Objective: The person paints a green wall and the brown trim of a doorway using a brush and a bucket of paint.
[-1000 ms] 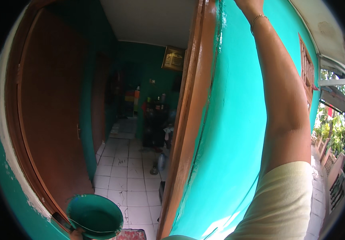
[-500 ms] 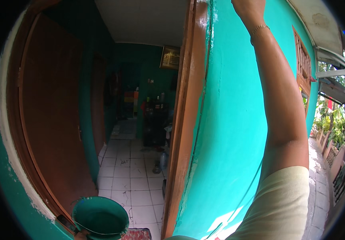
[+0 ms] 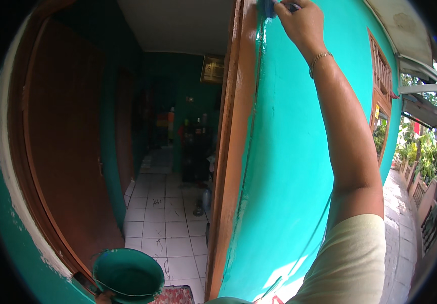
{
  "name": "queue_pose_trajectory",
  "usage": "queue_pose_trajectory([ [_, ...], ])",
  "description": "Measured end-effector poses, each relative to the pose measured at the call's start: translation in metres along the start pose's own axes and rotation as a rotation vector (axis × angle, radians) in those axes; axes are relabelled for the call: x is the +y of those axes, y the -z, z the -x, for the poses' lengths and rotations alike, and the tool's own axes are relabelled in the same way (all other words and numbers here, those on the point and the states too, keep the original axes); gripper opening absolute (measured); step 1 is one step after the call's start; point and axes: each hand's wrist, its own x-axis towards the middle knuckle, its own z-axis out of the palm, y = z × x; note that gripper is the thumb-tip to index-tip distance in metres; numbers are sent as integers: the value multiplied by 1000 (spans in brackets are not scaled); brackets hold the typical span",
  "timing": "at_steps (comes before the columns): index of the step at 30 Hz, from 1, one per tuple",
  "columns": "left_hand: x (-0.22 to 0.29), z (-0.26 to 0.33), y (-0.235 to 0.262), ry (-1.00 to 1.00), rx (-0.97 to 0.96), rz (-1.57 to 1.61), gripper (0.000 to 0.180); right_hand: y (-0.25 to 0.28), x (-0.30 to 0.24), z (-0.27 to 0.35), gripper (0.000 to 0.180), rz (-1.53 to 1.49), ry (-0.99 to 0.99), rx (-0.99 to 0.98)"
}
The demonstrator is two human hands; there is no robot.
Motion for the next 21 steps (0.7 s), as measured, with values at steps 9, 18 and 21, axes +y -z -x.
queue_pose_trajectory([
  [9, -8, -13, 19, -12, -73, -2, 29, 39, -33, 81, 19, -39, -148, -118],
  [18, -15, -16, 28, -4, -81, -15, 29, 50, -50, 26, 17, -11, -76, -163],
  [21, -9, -12, 14, 19, -60, -12, 31, 43, -24, -16, 20, -141, 14, -128],
])
